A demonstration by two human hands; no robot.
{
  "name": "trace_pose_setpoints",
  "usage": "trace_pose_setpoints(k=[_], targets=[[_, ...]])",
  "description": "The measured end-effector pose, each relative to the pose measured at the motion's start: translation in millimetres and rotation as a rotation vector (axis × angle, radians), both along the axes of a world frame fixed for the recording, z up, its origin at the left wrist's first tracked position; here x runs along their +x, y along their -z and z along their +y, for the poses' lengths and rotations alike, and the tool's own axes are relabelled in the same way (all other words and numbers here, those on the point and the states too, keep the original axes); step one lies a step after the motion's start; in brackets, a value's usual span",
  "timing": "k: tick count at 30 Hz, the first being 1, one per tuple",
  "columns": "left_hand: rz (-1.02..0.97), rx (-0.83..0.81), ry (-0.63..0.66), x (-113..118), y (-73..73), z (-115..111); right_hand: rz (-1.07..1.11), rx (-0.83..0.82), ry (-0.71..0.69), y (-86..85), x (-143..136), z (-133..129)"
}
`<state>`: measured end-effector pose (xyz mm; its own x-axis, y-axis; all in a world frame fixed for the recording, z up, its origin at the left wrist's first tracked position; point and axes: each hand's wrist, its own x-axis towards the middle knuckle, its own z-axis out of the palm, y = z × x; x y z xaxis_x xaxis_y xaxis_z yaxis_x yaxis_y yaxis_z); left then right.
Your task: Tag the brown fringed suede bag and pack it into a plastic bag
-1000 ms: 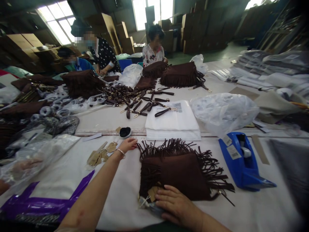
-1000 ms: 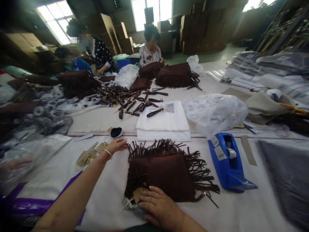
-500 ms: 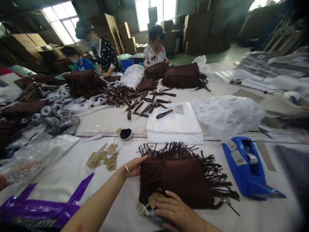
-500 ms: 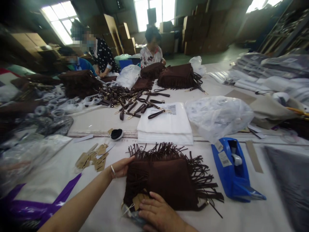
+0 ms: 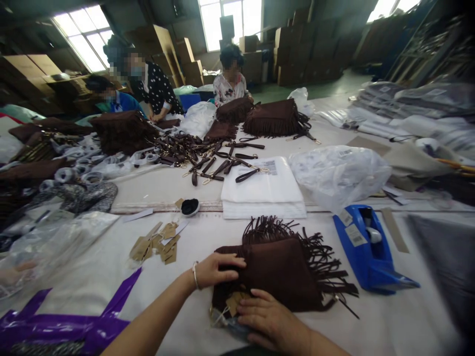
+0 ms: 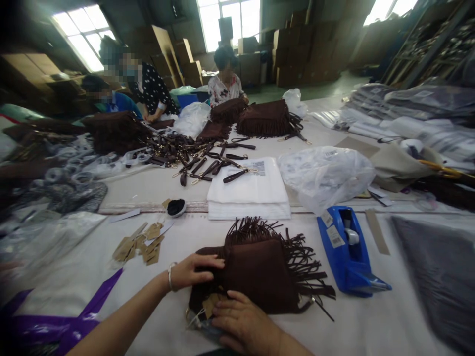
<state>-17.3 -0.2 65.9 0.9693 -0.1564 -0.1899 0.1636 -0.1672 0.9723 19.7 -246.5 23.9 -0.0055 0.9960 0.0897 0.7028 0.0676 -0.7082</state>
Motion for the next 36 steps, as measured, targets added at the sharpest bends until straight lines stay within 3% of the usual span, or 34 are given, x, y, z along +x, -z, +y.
trace_pose_setpoints(k=[5,7,9,11,14,17,20,24,27,31,33,36], targets=[[-0.168,0.190,-0.066,-59,10.9,-28,0.051,0.050,0.050,-4.0,-3,-10],[-0.219,0.266,-0.152,-64,14.5,-39,0.102,0.101,0.143,-2.8,-6,-27],[-0.309,0.360,-0.202,-59,15.8,-54,0.204,0.134,0.329,-0.5,-11,-52],[-0.428,0.488,-0.106,-48,16.4,-75,0.377,0.111,0.600,2.8,-18,-81],[-0.538,0.723,0.229,-26,21.1,-113,0.757,0.033,1.007,8.8,-28,-117],[-0.570,0.931,0.394,-6,34.6,-146,1.192,0.051,1.207,12.6,-29,-138],[-0.626,1.054,0.404,10,52.7,-165,1.548,0.089,1.218,12.0,-18,-145],[-0.826,1.109,0.317,18,63.9,-170,1.830,0.057,1.074,11.7,3,-146],[-0.951,1.098,0.253,16,54.7,-166,1.943,0.009,0.903,14.1,13,-137],[-1.025,1.089,0.246,8,38.5,-164,2.014,0.340,0.694,13.2,28,-110],[-1.039,1.080,0.283,2,35.1,-166,2.006,0.481,0.689,12.3,41,-96],[-1.019,1.050,0.362,-5,29.8,-169,1.984,0.556,0.733,14.1,63,-87]])
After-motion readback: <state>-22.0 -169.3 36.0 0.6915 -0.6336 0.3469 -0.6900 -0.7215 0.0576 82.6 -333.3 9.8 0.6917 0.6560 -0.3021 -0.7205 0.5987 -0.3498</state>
